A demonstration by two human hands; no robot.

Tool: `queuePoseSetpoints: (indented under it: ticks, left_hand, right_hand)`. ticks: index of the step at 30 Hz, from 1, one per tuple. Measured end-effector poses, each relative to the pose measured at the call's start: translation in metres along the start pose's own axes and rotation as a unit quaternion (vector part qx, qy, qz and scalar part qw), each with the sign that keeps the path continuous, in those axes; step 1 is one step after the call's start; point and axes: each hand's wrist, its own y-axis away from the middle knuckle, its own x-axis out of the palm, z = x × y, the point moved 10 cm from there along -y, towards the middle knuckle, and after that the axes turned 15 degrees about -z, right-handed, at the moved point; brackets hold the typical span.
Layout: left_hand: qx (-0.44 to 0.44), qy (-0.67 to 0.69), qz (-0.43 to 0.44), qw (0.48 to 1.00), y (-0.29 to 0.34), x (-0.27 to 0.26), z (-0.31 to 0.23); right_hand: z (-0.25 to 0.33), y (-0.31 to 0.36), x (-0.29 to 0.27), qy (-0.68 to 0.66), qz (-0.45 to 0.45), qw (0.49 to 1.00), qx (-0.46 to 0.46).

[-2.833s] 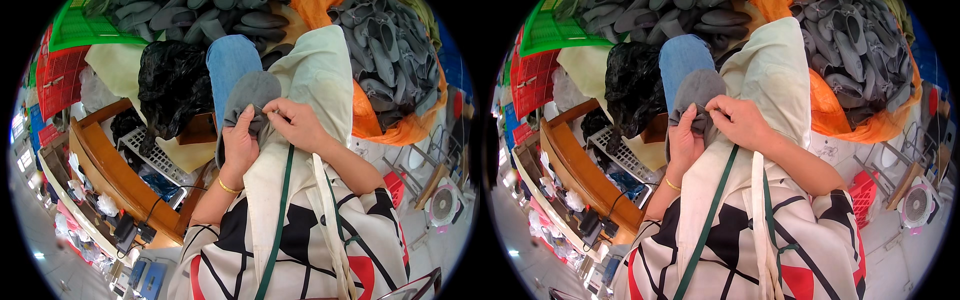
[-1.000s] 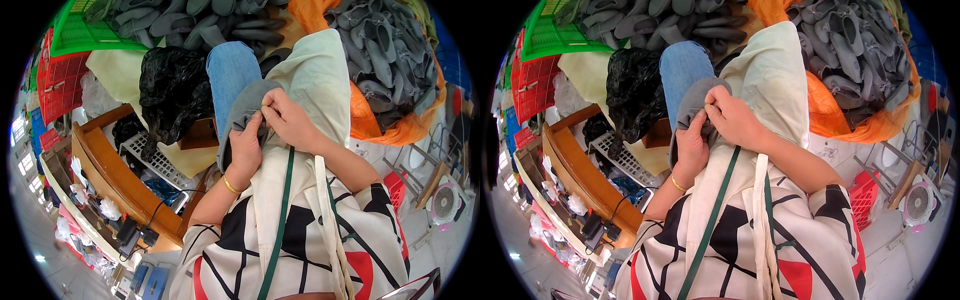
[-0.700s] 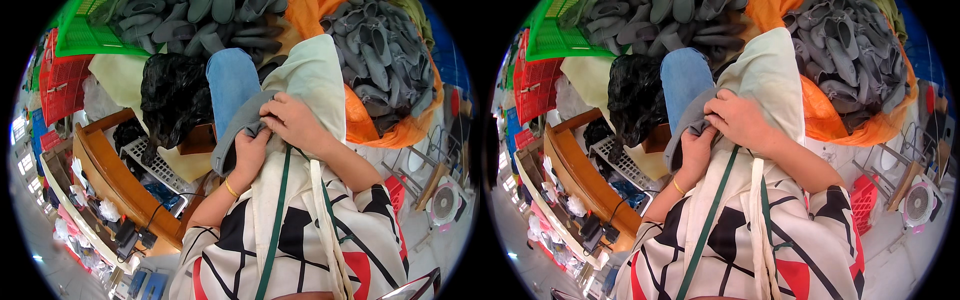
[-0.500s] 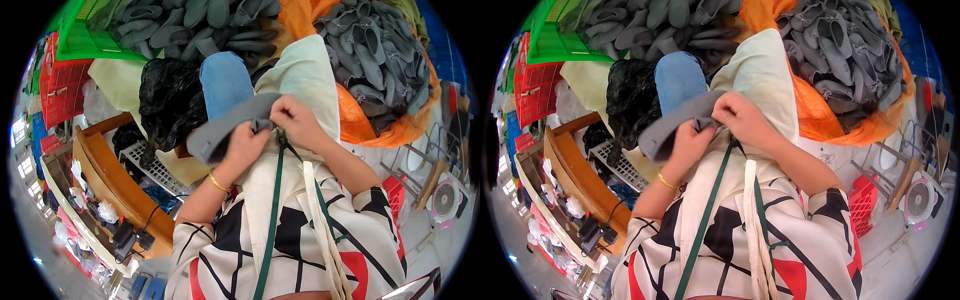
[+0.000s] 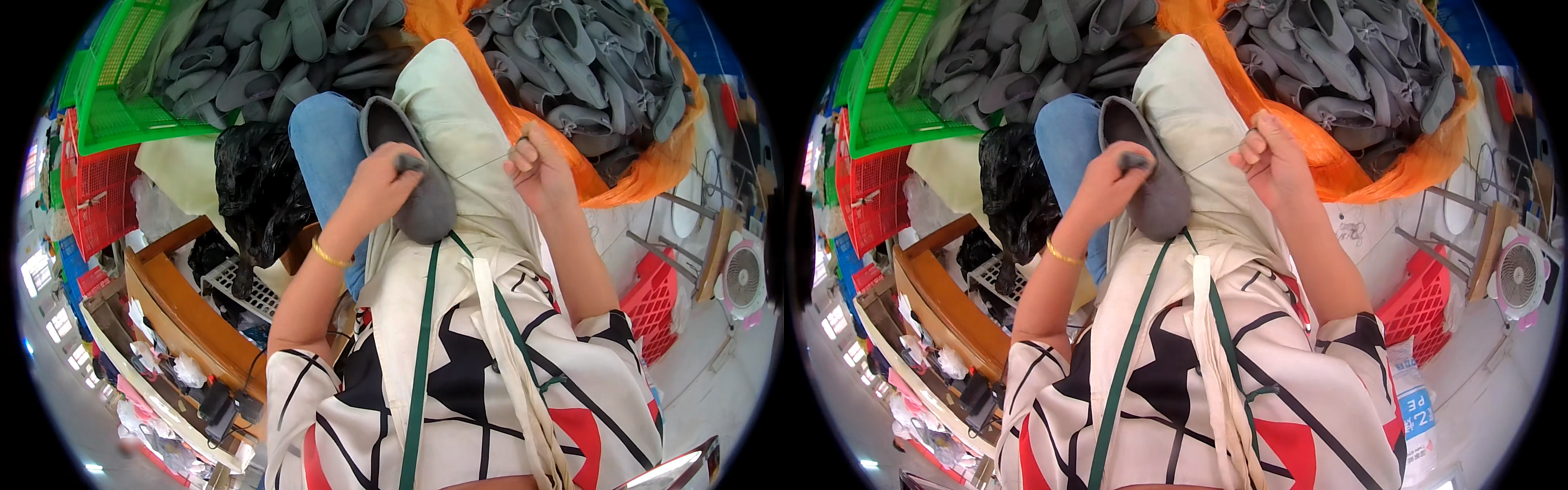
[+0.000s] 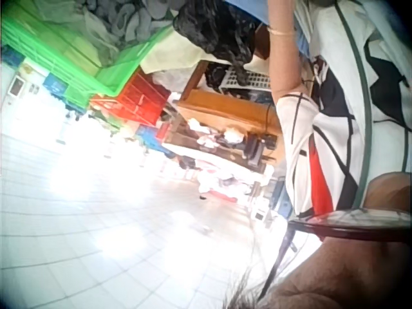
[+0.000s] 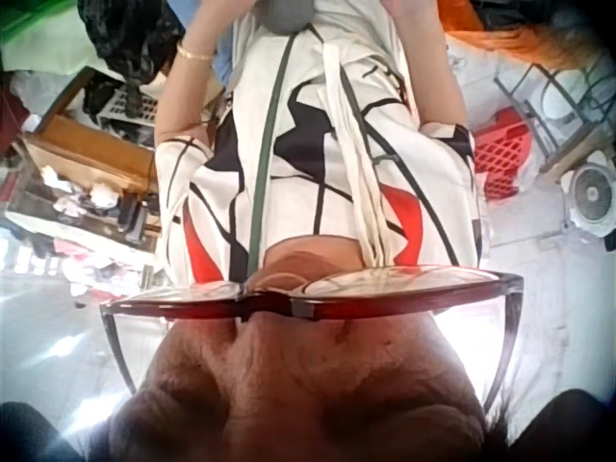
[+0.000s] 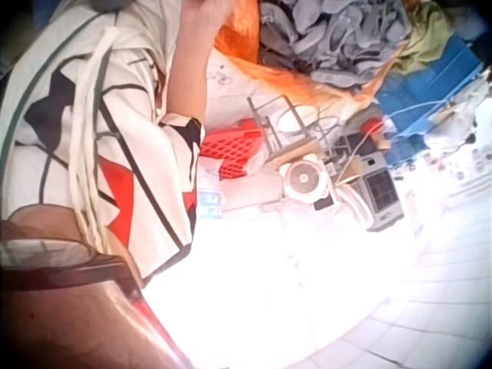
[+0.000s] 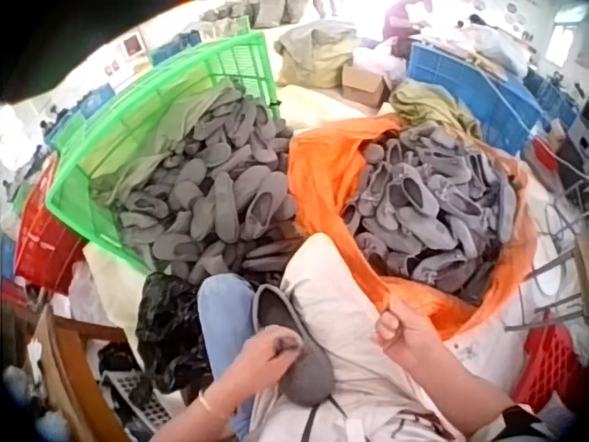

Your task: The person sits and sews a grey slip-on shoe by hand using a needle and thread. They repeatedly pull the thread through the shoe's upper, tie knots, and adjust the shoe on their lap. The person handles multiple grey shoes from nearby piles and continues the sewing process.

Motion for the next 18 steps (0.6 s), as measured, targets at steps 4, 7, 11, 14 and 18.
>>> queuePoseSetpoints:
  ticks: [4, 7, 11, 14, 18]
  left_hand:
    - [-0.105, 0.039, -0.101, 0.989, 0.026, -0.017, 0.009]
    - [-0.203, 0.050, -0.080, 0.975, 0.046, -0.009, 0.042]
    - [-0.280, 0.133, -0.043, 0.950, 0.063, 0.008, 0.067]
    - [-0.265, 0.173, -0.038, 0.948, 0.072, 0.018, 0.073]
    - [-0.332, 0.239, -0.032, 0.912, 0.081, 0.013, 0.063]
  right_hand:
    - [0.022, -0.005, -0.027, -0.058, -0.047, 0.996, -0.048]
    - [0.049, -0.004, -0.039, -0.112, -0.091, 0.984, -0.106]
    - [0.108, 0.004, -0.060, -0.119, -0.080, 0.952, -0.270]
    - [0.124, 0.017, -0.054, -0.059, -0.042, 0.930, -0.360]
    - [0.102, 0.024, -0.033, 0.063, -0.149, 0.904, -0.396]
